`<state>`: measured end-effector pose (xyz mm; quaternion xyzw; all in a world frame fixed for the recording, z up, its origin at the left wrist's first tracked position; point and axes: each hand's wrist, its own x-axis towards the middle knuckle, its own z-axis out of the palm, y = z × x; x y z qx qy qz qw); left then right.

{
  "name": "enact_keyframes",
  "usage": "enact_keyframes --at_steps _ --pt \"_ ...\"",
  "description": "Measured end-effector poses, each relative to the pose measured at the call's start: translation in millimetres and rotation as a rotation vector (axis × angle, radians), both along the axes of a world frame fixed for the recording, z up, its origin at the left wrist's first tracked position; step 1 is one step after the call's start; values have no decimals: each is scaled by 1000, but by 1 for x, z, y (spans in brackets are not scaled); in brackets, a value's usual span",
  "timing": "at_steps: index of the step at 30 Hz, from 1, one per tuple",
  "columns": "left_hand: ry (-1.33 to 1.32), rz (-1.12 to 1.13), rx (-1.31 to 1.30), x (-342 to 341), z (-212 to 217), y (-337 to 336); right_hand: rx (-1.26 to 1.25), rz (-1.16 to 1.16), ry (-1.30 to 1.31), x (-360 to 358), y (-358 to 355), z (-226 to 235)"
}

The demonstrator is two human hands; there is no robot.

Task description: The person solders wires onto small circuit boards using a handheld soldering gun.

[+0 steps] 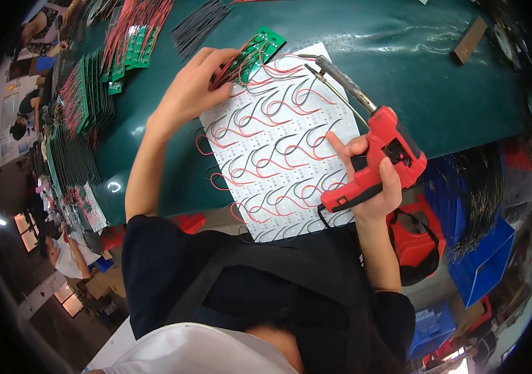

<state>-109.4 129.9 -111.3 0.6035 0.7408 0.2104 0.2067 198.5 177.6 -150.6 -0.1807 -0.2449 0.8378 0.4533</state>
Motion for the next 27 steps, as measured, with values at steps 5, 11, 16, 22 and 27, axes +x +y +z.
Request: enact_keyframes --at_steps 5,11,16,22,27 --pt "41 -240 8 -42 24 -10 14 13 -45 -2 -1 2" --pt "174 -333 179 -52 3 -30 8 5 -71 -4 -3 6" --pt "34 -8 200 -16 -16 -35 32 26 -110 -5 -7 12" --pt "316 73 63 -2 -14 -23 163 54 -177 -8 -16 31" --pt "431 101 44 1 -18 -18 232 77 -265 -9 -23 37"
